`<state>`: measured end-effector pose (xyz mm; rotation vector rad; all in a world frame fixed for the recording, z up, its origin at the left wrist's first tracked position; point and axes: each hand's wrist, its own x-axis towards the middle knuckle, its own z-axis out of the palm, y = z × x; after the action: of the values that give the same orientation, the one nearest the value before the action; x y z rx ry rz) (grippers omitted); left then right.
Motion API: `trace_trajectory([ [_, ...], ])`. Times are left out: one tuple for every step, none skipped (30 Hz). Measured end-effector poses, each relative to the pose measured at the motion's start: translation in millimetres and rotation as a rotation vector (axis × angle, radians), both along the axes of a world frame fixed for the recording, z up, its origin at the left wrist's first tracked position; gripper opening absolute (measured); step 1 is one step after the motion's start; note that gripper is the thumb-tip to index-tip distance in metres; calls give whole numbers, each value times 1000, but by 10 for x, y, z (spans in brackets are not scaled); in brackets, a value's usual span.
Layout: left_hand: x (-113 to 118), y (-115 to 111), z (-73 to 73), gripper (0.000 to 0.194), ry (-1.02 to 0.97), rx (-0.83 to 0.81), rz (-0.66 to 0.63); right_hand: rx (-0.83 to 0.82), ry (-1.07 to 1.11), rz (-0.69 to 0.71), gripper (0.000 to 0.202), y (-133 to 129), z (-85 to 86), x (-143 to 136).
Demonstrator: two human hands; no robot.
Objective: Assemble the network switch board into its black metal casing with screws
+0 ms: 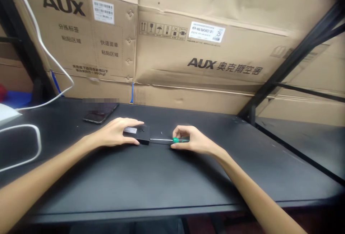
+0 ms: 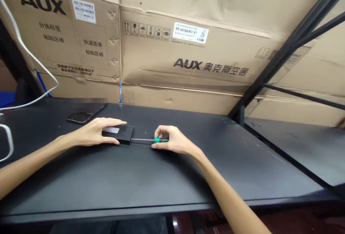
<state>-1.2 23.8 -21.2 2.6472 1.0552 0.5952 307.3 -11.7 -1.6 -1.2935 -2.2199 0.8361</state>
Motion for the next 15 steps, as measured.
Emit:
trace_trajectory([
  [-2,2,-1,70,4,4,1,0,-2,1,30,0,1,1],
  [-3,3,-3,69,5,7,1,1,-4,1,30,-1,1,3],
  [-3,4,-4,69,6,9,1,2,-4,2,30,-1,1,5],
  [-4,5,-6,70,7,10,0,4,-4,4,30,-1,0,6],
  [-4,6,-8,70,7,10,0,4,0,7,30,-2,-2,7],
  [-4,7,-9,70,7,10,-1,-5,6,6,30,-3,-5,8],
  [-4,7,-10,70,7,10,-1,-28,16,1,31,-4,-8,8],
  [-4,7,-11,70,7,12,-3,-65,31,-8,32,-5,-11,7],
  [-4,7,-12,69,7,13,-4,-109,46,-18,33,-7,-12,7],
  [-4,7,-13,69,7,14,-4,-150,60,-29,34,-9,-12,6],
  [-4,6,-13,69,8,13,-2,-180,67,-38,35,-12,-10,6],
  [-5,5,-13,70,9,11,0,-192,67,-43,35,-14,-5,7],
  [-5,4,-12,71,11,7,3,-189,57,-44,35,-17,1,9],
  [-4,3,-11,71,13,3,7,-178,42,-45,34,-19,9,12],
  [-4,2,-9,72,16,0,8,-166,24,-44,34,-21,16,16],
])
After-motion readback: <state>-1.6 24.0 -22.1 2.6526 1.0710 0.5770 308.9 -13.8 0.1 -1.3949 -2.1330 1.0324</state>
